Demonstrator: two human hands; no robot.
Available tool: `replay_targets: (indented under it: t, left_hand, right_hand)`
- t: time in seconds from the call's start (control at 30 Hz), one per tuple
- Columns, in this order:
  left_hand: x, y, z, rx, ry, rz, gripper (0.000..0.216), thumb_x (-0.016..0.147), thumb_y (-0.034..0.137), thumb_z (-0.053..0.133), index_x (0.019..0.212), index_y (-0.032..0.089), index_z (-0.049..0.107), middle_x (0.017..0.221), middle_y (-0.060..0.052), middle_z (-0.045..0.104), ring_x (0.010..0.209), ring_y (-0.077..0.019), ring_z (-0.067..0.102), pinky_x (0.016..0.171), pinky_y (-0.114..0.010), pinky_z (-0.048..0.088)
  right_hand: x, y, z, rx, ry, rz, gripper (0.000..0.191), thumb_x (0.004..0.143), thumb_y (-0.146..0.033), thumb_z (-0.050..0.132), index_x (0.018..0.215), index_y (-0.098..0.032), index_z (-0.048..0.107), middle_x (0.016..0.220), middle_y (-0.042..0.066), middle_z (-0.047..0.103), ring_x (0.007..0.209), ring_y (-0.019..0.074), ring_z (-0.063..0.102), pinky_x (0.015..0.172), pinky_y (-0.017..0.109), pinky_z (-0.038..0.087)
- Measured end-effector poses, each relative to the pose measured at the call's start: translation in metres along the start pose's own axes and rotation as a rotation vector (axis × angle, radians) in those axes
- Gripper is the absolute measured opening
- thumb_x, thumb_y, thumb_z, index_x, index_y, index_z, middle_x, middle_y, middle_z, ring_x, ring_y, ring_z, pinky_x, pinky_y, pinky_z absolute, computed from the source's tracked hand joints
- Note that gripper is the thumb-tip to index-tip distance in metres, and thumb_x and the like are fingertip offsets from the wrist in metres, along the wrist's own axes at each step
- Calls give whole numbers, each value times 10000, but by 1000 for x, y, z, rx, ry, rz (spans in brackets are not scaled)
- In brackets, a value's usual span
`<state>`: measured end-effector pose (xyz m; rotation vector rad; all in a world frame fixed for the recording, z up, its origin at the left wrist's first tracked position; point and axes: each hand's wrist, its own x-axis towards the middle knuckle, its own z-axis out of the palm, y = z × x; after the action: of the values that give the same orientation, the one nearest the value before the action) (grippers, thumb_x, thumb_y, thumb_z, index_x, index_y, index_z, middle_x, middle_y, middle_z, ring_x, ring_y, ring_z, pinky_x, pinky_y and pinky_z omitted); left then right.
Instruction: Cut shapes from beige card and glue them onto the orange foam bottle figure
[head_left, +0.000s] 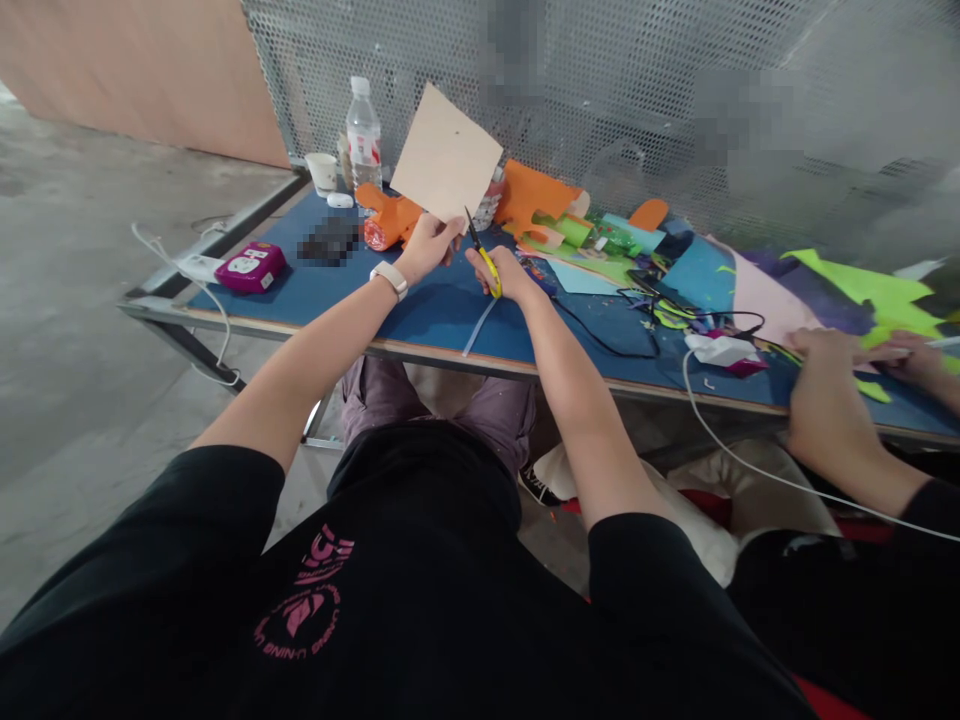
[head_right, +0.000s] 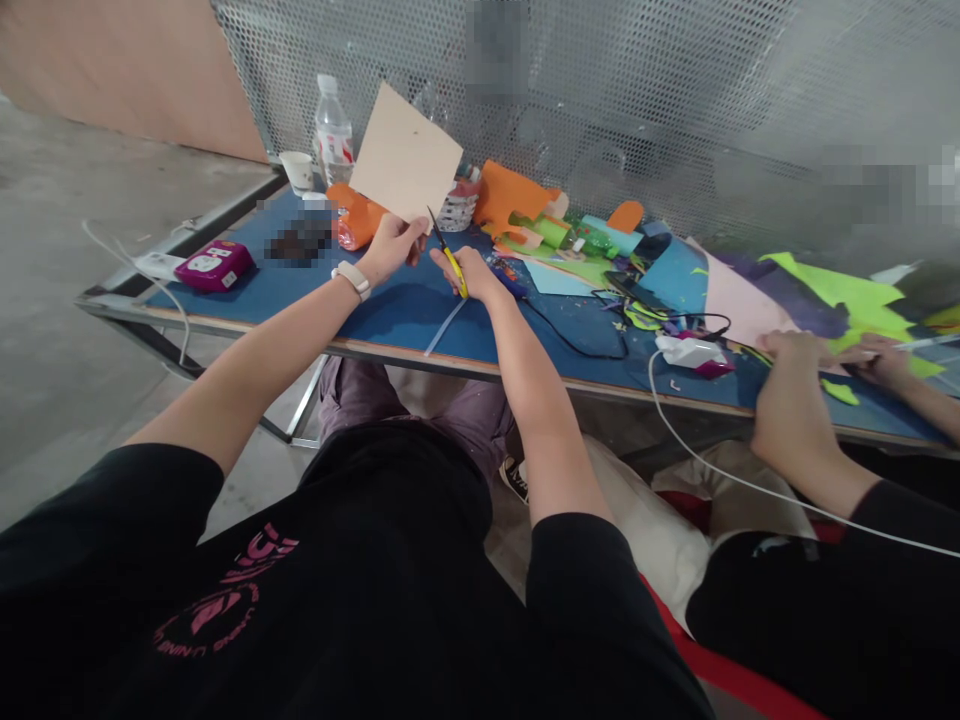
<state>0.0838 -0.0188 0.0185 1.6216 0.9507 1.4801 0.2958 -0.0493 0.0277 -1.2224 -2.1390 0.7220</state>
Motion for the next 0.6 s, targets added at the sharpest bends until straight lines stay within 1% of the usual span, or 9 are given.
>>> replay_targets:
  t: [0.1,0.2,0.27,0.33,0.4,0.5,0.57,0.6]
  left_hand:
    - [-4,10,1,-42,25,37,696,1322,577,991,882,260,554,728,29,561,595,-181,728,623,-260,591]
    - [-6,15,1,-50,33,49,685,1300,619,1012,925,261,565,751,28,571,653,-203,784,647,-259,615]
    - [-5,13,1,-28,37,34,677,1320,671,967,944,258,586,751,26,569,651,-211,790,628,-258,619]
    - [-3,9,0,-13,40,21,671,1341,687,929,950,255,596,754,22,570,654,-216,796,619,-259,624]
    - [-1,5,0,-21,42,26,663,1352,645,928,938,254,589,757,15,578,674,-220,809,634,-262,633]
    - [0,1,-1,-33,53,35,657,1352,574,942,907,255,580,753,1,596,704,-231,827,653,-268,645]
    - [0,2,-1,-27,59,37,670,1346,584,946,891,257,579,747,-2,597,707,-240,832,652,-272,649]
    - [0,3,-2,-24,58,41,680,1339,602,951,886,258,579,742,-1,593,705,-242,833,649,-272,650]
  right_hand:
    - [1,1,1,11,7,3,974,1163,-1108,630,636,-305,470,600,30,547,582,182,584,643,367,619]
    - [2,3,2,8,12,-5,980,1135,-1151,616,651,-309,479,608,37,565,588,195,591,648,385,652]
    - [3,3,2,-5,14,-4,976,1155,-1146,593,672,-306,482,601,41,566,589,202,601,650,384,664]
    - [3,2,2,-13,13,3,955,1200,-1104,586,689,-304,478,598,44,564,582,199,601,652,378,656]
    - [2,0,2,-6,11,8,929,1235,-1048,610,693,-305,476,607,42,561,573,191,591,656,378,638]
    - [-1,-3,2,16,11,18,896,1233,-1007,677,702,-311,487,607,28,551,584,196,592,658,379,621]
    - [-2,-3,2,20,16,20,897,1222,-1015,680,702,-310,483,597,20,544,584,185,589,651,359,605]
    - [-2,-3,2,21,15,18,912,1226,-1021,654,699,-300,473,594,18,543,579,165,584,646,336,588]
